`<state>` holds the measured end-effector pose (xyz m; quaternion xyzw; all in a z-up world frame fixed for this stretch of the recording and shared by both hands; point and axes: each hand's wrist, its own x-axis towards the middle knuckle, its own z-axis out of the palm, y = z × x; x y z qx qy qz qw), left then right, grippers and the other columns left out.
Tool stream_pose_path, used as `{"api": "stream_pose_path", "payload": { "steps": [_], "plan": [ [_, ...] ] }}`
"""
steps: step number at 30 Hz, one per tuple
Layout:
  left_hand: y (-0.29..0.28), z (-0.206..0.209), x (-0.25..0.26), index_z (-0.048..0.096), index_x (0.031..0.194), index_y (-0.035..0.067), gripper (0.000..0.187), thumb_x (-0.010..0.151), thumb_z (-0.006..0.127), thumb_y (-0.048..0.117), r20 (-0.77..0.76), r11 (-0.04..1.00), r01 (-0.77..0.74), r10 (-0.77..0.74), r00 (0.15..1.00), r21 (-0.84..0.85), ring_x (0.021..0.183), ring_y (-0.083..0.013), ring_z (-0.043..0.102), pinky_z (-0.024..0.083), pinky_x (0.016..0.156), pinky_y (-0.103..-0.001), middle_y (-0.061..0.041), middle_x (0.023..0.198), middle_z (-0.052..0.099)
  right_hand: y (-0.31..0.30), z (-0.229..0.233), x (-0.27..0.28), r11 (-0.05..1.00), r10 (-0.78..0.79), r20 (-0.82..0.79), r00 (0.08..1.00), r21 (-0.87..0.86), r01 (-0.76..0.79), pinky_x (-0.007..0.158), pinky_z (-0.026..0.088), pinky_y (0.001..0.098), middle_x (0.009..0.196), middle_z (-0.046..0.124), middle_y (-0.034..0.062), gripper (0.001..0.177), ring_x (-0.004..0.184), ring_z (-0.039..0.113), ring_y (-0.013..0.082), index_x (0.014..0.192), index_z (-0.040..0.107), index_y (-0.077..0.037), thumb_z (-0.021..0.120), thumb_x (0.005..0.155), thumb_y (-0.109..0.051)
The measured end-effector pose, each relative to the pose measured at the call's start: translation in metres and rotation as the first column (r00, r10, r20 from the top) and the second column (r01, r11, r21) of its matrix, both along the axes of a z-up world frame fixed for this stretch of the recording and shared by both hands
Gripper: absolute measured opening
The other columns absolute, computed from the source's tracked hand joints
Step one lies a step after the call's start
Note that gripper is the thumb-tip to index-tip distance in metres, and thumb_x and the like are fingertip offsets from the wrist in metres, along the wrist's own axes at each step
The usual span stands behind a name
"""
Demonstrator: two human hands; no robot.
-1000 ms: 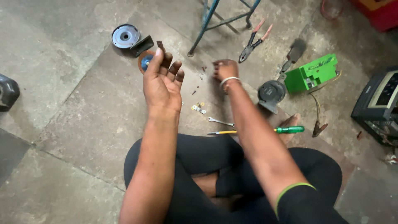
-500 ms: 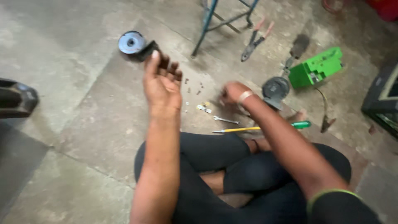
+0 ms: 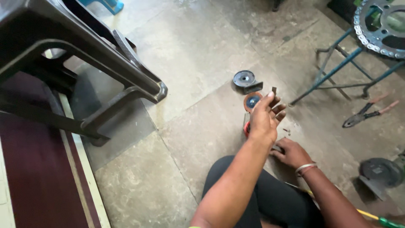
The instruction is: The person sits on the floor and disassembles a red circular mechanical component using a screwdriver and wrench. They then use pliers to adjust a chain on a blue sprocket wheel resting on a metal stand.
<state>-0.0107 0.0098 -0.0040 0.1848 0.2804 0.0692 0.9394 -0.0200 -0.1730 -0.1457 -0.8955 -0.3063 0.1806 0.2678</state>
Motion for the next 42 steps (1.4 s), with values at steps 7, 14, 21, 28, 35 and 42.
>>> {"api": "stream_pose_path", "payload": {
  "steps": [7,14,21,28,35,42],
  "plan": [
    [0.002,0.013,-0.002,0.063,0.112,0.013,0.022,0.097,0.068,0.028,-0.003,1.0,0.023,-0.023,1.0,0.002,0.084,-0.0188,0.067,0.053,0.072,-0.032,-0.001,0.098,0.066,-0.02,0.069,0.112,0.592,-0.669,0.015,0.743,0.615,0.521,0.075,0.055,0.0323,0.115,0.067,0.0079,0.053,0.097,0.064,0.0188,0.136,0.055,-0.001,0.085,0.097,-0.021],
    [0.0,0.005,0.003,0.062,0.115,0.012,0.023,0.098,0.067,0.027,-0.006,1.0,0.014,-0.014,1.0,0.02,0.081,-0.0174,0.067,0.053,0.069,-0.031,-0.001,0.098,0.065,0.021,0.105,0.17,0.445,-0.425,-0.55,0.719,0.565,0.695,0.048,0.043,0.0262,0.102,0.063,0.0055,0.03,0.061,0.059,0.0137,0.128,0.056,-0.015,0.071,0.103,-0.023],
    [-0.006,0.0,0.006,0.062,0.117,0.013,0.028,0.095,0.07,0.027,-0.075,0.995,0.037,-0.03,0.997,0.09,0.08,-0.0146,0.066,0.051,0.067,-0.03,0.0,0.098,0.065,-0.024,0.106,0.114,0.691,-0.559,-0.062,0.827,0.515,0.506,0.057,0.049,0.0312,0.091,0.071,0.0055,0.026,0.062,0.062,0.0166,0.107,0.062,-0.003,0.057,0.116,-0.026],
    [-0.01,0.004,0.003,0.066,0.12,0.01,0.036,0.089,0.076,0.027,-0.026,0.98,0.011,-0.006,1.0,0.198,0.078,-0.0125,0.066,0.053,0.066,-0.027,0.001,0.097,0.065,-0.081,0.131,0.009,0.786,-0.59,-0.039,0.806,0.202,0.585,0.061,0.048,0.0382,0.064,0.062,0.0108,0.034,0.057,0.062,0.0215,0.111,0.075,-0.01,0.057,0.108,-0.038],
    [-0.013,0.01,-0.008,0.065,0.118,0.01,0.034,0.091,0.076,0.028,-0.001,0.974,0.041,-0.042,0.999,0.224,0.078,-0.0141,0.066,0.052,0.066,-0.027,-0.001,0.096,0.066,-0.125,0.129,-0.071,0.806,-0.558,-0.396,0.729,-0.048,0.59,0.049,0.048,0.0441,0.061,0.058,0.0099,0.039,0.052,0.058,0.0235,0.121,0.075,-0.013,0.06,0.095,-0.038],
    [-0.025,-0.029,-0.001,0.064,0.102,0.011,0.023,0.089,0.072,0.027,-0.008,0.983,0.122,-0.122,0.992,0.138,0.074,-0.0197,0.067,0.053,0.062,-0.032,-0.004,0.089,0.066,-0.136,0.121,-0.067,0.879,-0.468,-0.222,0.856,-0.214,0.425,0.06,0.054,0.0408,0.072,0.064,0.0151,0.04,0.061,0.068,0.0267,0.125,0.072,-0.017,0.065,0.095,-0.042]
  ]
}}
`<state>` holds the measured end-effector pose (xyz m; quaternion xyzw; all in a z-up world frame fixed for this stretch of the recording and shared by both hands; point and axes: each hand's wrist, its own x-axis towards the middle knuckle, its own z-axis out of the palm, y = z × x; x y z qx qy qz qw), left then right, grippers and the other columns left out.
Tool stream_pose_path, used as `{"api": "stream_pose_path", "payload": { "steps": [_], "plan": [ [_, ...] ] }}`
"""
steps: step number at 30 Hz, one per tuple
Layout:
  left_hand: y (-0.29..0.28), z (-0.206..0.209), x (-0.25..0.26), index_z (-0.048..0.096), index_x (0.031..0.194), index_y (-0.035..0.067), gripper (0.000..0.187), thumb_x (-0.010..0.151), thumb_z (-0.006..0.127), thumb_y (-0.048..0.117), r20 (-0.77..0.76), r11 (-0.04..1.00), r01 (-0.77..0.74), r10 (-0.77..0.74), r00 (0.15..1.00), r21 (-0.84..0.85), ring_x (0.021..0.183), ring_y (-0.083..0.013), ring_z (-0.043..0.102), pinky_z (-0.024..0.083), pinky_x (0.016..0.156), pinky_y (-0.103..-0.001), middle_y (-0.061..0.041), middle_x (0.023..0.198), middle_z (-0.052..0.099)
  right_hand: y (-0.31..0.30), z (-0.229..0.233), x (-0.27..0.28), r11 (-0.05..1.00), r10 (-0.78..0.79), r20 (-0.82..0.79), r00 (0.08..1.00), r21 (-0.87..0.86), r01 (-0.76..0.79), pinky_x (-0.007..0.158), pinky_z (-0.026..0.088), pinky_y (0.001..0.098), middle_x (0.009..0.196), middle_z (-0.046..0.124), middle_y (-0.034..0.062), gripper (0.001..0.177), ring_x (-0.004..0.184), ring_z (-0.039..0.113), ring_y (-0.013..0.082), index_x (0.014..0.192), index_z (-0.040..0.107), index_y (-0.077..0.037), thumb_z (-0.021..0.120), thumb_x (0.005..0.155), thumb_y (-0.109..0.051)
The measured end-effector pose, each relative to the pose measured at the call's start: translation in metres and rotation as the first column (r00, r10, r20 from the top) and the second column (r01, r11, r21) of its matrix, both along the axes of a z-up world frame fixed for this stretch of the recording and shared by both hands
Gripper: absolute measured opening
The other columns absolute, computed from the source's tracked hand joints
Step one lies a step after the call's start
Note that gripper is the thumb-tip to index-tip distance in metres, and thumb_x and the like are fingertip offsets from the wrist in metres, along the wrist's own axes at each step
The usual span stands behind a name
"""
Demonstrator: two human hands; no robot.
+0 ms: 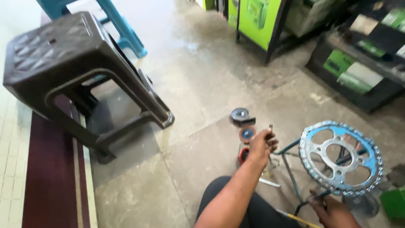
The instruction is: The person sits on the floor and disassembles a red circular mechanical component using a screwdriver and wrench. They then use pliers to adjust a chain on a blue sprocket wheel resting on a metal stand.
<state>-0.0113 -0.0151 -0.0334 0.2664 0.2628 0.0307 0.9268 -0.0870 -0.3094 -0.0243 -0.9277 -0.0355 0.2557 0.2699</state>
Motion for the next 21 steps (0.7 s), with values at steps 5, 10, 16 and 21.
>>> {"api": "stream_pose_path", "payload": {
  "steps": [5,10,16,21],
  "plan": [
    [-0.014,0.015,-0.01,0.066,0.1,0.009,0.022,0.088,0.074,0.026,0.068,0.99,0.121,-0.126,0.99,0.074,0.071,-0.0177,0.064,0.053,0.062,-0.031,-0.003,0.087,0.065,0.01,-0.02,0.043,0.972,0.192,0.042,0.98,-0.143,-0.185,0.067,0.054,0.0419,0.079,0.066,0.0151,0.036,0.071,0.068,0.029,0.122,0.071,-0.016,0.065,0.092,-0.036],
    [-0.025,0.062,-0.035,0.069,0.103,0.009,0.024,0.089,0.077,0.026,0.091,0.949,0.196,-0.224,0.97,0.247,0.069,-0.0109,0.061,0.051,0.063,-0.027,0.0,0.085,0.067,0.02,-0.012,0.057,0.914,0.378,0.051,0.925,-0.178,-0.364,0.074,0.054,0.0429,0.086,0.068,0.015,0.032,0.08,0.068,0.0314,0.118,0.07,-0.016,0.066,0.09,-0.031],
    [-0.033,0.093,-0.052,0.072,0.097,0.005,0.02,0.089,0.077,0.023,0.176,0.889,0.199,-0.292,0.94,0.414,0.065,-0.0092,0.059,0.048,0.059,-0.024,0.0,0.078,0.068,0.02,-0.03,0.045,0.842,0.526,0.026,0.85,-0.157,-0.516,0.083,0.053,0.0442,0.095,0.071,0.015,0.029,0.092,0.068,0.0342,0.114,0.068,-0.015,0.066,0.086,-0.024],
    [-0.036,0.101,-0.057,0.071,0.095,0.003,0.019,0.089,0.075,0.02,0.269,0.766,-0.078,-0.126,0.955,0.638,0.065,-0.0065,0.058,0.047,0.059,-0.023,0.001,0.076,0.066,-0.035,-0.046,0.001,0.821,0.563,0.02,0.826,-0.133,-0.556,0.09,0.053,0.0453,0.103,0.073,0.0149,0.027,0.102,0.068,0.0366,0.11,0.067,-0.014,0.067,0.084,-0.019]
  ]
}}
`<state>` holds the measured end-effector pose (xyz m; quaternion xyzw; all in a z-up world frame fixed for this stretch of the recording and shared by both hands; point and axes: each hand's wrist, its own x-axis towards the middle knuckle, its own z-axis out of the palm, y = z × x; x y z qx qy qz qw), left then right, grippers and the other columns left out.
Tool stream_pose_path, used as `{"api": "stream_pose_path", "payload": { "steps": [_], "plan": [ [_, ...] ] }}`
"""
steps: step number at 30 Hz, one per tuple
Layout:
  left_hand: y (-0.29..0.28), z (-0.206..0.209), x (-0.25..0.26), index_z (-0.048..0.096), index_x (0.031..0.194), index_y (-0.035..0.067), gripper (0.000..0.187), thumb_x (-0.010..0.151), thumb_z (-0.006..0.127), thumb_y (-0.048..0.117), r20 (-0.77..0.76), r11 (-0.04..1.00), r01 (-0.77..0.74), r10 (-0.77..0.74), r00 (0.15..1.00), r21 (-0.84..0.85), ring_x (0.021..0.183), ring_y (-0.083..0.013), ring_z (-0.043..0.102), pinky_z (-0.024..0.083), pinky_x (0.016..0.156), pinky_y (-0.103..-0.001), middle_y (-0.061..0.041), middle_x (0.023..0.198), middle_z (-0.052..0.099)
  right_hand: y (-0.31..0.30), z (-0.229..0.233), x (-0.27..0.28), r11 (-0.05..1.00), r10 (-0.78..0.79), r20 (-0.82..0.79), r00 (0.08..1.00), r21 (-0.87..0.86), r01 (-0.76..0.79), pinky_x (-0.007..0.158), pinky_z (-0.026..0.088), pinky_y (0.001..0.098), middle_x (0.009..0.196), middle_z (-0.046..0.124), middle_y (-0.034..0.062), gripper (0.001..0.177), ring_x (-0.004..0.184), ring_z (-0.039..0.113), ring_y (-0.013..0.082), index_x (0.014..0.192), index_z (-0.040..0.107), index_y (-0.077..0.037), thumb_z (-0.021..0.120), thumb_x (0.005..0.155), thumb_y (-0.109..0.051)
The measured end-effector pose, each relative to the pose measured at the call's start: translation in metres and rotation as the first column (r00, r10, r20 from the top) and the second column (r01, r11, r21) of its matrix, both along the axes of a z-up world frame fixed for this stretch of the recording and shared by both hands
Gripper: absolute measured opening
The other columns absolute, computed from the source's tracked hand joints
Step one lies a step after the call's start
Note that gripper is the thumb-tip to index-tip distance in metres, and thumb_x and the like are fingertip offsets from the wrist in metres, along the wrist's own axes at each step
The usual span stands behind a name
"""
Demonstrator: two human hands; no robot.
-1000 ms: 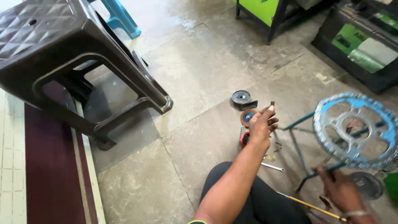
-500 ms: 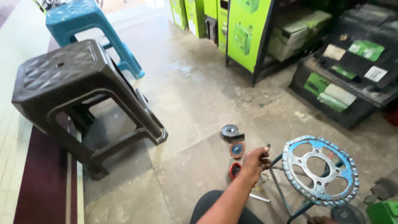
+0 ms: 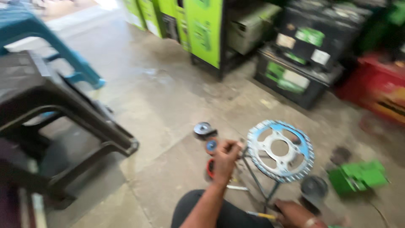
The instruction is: The person sits on the floor and disassembles a red circular mechanical component using a screwdriver and wrench. They then use pliers to adjust a chain on a blue sprocket wheel resting on a metal stand.
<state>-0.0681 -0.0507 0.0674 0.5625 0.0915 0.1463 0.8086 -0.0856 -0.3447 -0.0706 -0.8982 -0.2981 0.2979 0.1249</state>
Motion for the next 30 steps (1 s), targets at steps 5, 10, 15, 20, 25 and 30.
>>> {"api": "stream_pose_path", "payload": {
  "steps": [5,10,15,20,25,30],
  "plan": [
    [0.01,0.047,-0.022,0.072,0.092,0.0,0.02,0.088,0.075,0.019,-0.047,0.97,0.151,-0.144,0.988,0.192,0.068,-0.0056,0.061,0.048,0.061,-0.022,0.0,0.077,0.07,0.007,0.041,-0.014,0.999,-0.054,-0.025,0.998,0.0,0.054,0.091,0.052,0.0467,0.107,0.071,0.0149,0.037,0.106,0.066,0.0376,0.12,0.064,-0.019,0.072,0.084,-0.023],
    [-0.003,0.06,-0.032,0.072,0.086,-0.002,0.026,0.087,0.079,0.024,-0.253,0.846,0.469,-0.41,0.876,0.253,0.063,-0.0058,0.061,0.05,0.057,-0.022,-0.001,0.073,0.07,0.019,0.111,-0.024,0.991,-0.136,-0.092,0.986,-0.017,0.135,0.092,0.052,0.0466,0.107,0.072,0.0162,0.046,0.105,0.068,0.0369,0.133,0.059,-0.023,0.07,0.088,-0.025],
    [-0.008,0.059,-0.037,0.072,0.083,-0.005,0.033,0.088,0.081,0.026,-0.377,0.802,0.567,-0.474,0.796,0.189,0.06,-0.0084,0.06,0.048,0.054,-0.024,-0.004,0.069,0.067,0.013,0.179,-0.034,0.971,-0.215,-0.169,0.962,0.07,0.229,0.089,0.054,0.0451,0.108,0.075,0.0138,0.046,0.103,0.072,0.0337,0.134,0.058,-0.021,0.067,0.088,-0.018],
    [-0.012,0.068,-0.045,0.073,0.093,-0.001,0.027,0.086,0.077,0.024,-0.385,0.794,0.604,-0.539,0.749,0.063,0.063,-0.0105,0.068,0.055,0.058,-0.024,-0.007,0.077,0.076,-0.002,0.211,-0.059,0.884,-0.204,0.001,0.979,0.431,0.184,0.08,0.056,0.0394,0.107,0.08,0.0124,0.047,0.097,0.075,0.0279,0.135,0.06,-0.016,0.068,0.088,-0.013],
    [-0.014,0.07,-0.053,0.076,0.1,-0.004,0.029,0.085,0.078,0.021,-0.315,0.775,0.625,-0.573,0.757,0.093,0.066,-0.0089,0.068,0.057,0.062,-0.024,-0.006,0.079,0.075,-0.003,0.209,-0.094,0.608,-0.551,-0.325,0.769,0.475,0.636,0.066,0.053,0.0266,0.091,0.075,0.0039,0.054,0.072,0.065,0.0096,0.145,0.056,-0.02,0.065,0.091,-0.016],
    [-0.017,0.063,-0.053,0.078,0.093,-0.007,0.028,0.087,0.079,0.02,-0.313,0.792,0.587,-0.522,0.794,0.169,0.062,-0.0091,0.062,0.052,0.058,-0.024,-0.006,0.073,0.071,0.001,0.198,-0.108,0.379,-0.642,-0.444,0.625,0.525,0.762,0.058,0.051,0.0271,0.091,0.066,-0.0001,0.059,0.065,0.057,0.0089,0.145,0.057,-0.018,0.065,0.087,-0.009]
  ]
}}
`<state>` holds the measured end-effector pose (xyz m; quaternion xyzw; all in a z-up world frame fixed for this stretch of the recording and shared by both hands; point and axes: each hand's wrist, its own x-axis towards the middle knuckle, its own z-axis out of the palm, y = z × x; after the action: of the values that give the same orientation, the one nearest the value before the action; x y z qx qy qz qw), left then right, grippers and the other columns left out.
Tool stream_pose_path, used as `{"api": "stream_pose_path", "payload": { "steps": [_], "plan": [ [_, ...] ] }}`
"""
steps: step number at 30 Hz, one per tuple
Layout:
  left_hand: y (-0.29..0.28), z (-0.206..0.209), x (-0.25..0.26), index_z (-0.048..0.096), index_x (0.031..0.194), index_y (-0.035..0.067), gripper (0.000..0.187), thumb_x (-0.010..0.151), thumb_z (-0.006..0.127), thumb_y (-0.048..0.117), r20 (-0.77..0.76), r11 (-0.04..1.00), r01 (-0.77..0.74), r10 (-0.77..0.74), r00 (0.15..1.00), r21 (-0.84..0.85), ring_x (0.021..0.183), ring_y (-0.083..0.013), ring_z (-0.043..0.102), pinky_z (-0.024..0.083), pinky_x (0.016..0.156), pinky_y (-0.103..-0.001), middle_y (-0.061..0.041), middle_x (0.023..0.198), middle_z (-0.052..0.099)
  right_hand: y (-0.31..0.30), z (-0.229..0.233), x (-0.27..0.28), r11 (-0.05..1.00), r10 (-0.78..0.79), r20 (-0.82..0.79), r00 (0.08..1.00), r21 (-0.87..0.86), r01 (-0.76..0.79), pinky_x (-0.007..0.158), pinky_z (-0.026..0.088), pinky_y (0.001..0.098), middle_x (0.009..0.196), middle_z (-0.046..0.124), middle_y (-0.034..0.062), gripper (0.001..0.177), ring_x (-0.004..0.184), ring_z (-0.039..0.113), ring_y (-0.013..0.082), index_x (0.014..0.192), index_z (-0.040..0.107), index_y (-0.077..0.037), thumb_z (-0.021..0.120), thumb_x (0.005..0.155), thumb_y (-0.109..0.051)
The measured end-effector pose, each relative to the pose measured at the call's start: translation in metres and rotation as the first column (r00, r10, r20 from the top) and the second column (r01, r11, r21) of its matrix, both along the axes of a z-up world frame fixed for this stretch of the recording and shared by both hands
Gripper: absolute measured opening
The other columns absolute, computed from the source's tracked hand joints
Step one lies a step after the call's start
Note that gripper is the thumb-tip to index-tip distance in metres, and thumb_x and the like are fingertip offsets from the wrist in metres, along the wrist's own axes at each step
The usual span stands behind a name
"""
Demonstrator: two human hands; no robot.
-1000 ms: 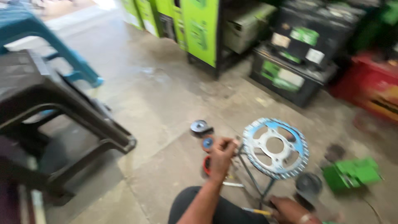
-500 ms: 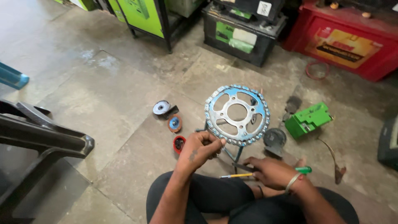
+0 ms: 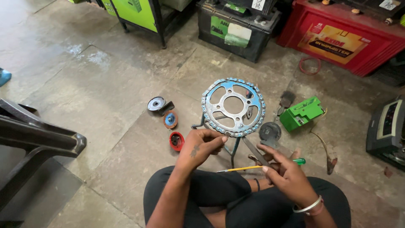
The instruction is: The person sits on the floor and disassembles a red circular mechanical component using a screwdriver and wrench. They then use pliers to adjust a chain on a blue sprocket wheel resting on a metal stand.
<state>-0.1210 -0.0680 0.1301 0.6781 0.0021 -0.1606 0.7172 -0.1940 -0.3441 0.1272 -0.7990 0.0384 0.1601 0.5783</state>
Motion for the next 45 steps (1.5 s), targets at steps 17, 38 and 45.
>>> {"api": "stream_pose_path", "payload": {
  "steps": [17,38,45],
  "plan": [
    [-0.003,-0.038,0.008,0.076,0.087,-0.004,0.021,0.085,0.077,0.016,-0.052,0.975,-0.058,0.048,0.998,-0.214,0.057,-0.0111,0.064,0.055,0.056,-0.025,-0.007,0.072,0.072,0.111,0.023,-0.007,0.951,0.042,0.619,0.784,-0.266,0.16,0.069,0.052,0.0324,0.091,0.063,0.0103,0.053,0.075,0.063,0.0213,0.143,0.06,-0.011,0.063,0.091,-0.001],
    [-0.001,-0.05,0.016,0.075,0.086,-0.005,0.016,0.084,0.076,0.01,-0.081,0.956,-0.07,0.049,0.996,-0.286,0.059,-0.011,0.066,0.056,0.056,-0.025,-0.007,0.074,0.073,0.127,0.006,0.031,0.873,0.104,0.587,0.803,-0.44,0.209,0.069,0.049,0.0343,0.084,0.059,0.0137,0.057,0.071,0.06,0.0279,0.144,0.061,-0.016,0.064,0.089,0.001],
    [0.002,-0.047,0.018,0.076,0.086,-0.007,0.017,0.084,0.077,0.01,-0.059,0.975,-0.053,0.041,0.997,-0.214,0.058,-0.0103,0.065,0.055,0.055,-0.024,-0.007,0.072,0.072,0.12,0.011,0.022,0.877,0.163,0.613,0.773,-0.45,0.172,0.073,0.048,0.0355,0.085,0.059,0.0131,0.056,0.074,0.061,0.0272,0.143,0.062,-0.014,0.064,0.089,0.001]
  ]
}}
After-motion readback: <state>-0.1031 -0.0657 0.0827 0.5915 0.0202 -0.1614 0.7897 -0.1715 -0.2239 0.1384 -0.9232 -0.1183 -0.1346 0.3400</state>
